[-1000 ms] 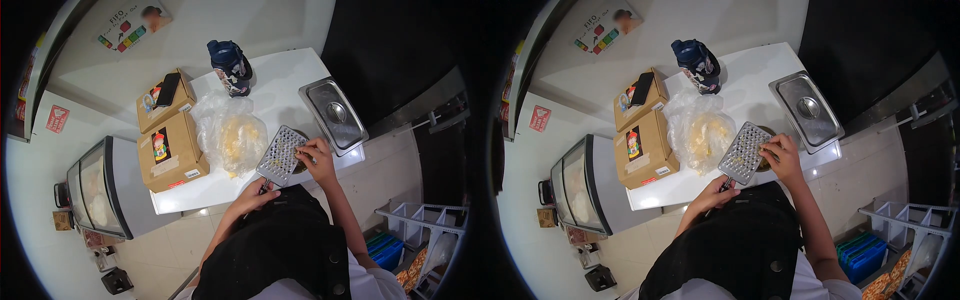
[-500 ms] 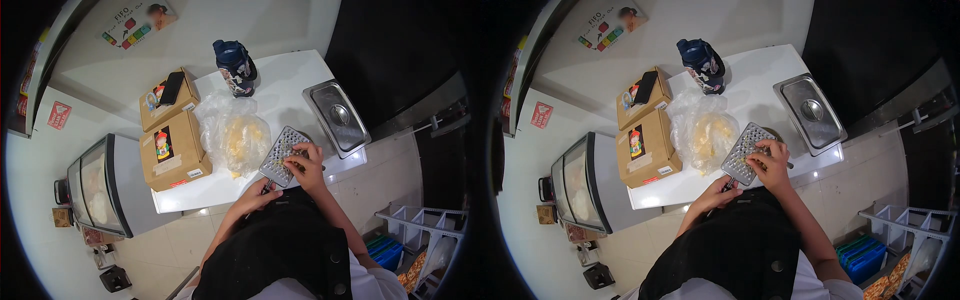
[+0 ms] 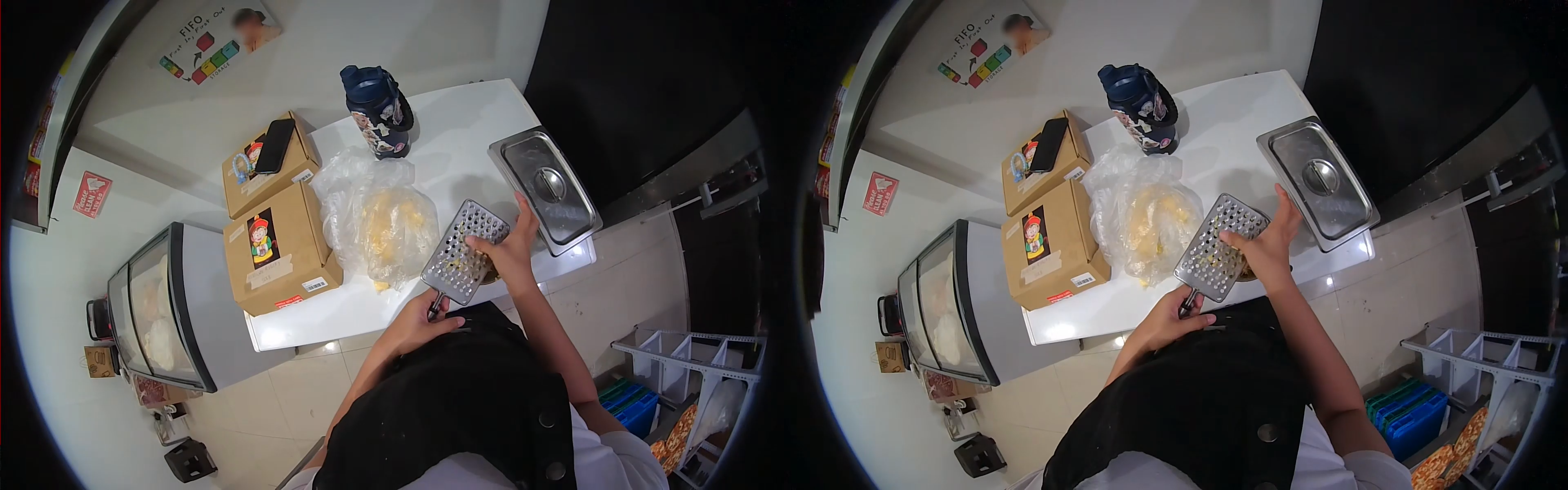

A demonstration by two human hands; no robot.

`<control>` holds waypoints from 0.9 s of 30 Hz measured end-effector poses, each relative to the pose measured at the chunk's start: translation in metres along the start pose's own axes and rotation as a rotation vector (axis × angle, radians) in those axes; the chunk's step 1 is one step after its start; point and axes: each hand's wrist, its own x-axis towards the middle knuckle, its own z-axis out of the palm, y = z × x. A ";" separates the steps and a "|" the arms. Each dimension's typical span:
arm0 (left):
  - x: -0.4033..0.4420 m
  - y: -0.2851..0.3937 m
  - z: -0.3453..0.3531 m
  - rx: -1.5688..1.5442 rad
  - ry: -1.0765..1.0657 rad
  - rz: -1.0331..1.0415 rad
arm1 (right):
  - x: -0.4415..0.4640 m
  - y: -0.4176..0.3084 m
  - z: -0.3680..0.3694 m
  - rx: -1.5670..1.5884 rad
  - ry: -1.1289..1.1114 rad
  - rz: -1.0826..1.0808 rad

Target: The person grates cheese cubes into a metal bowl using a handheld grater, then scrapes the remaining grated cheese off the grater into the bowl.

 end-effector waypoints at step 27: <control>0.003 0.002 0.001 -0.031 -0.029 -0.060 | 0.006 0.018 -0.015 0.158 0.000 -0.059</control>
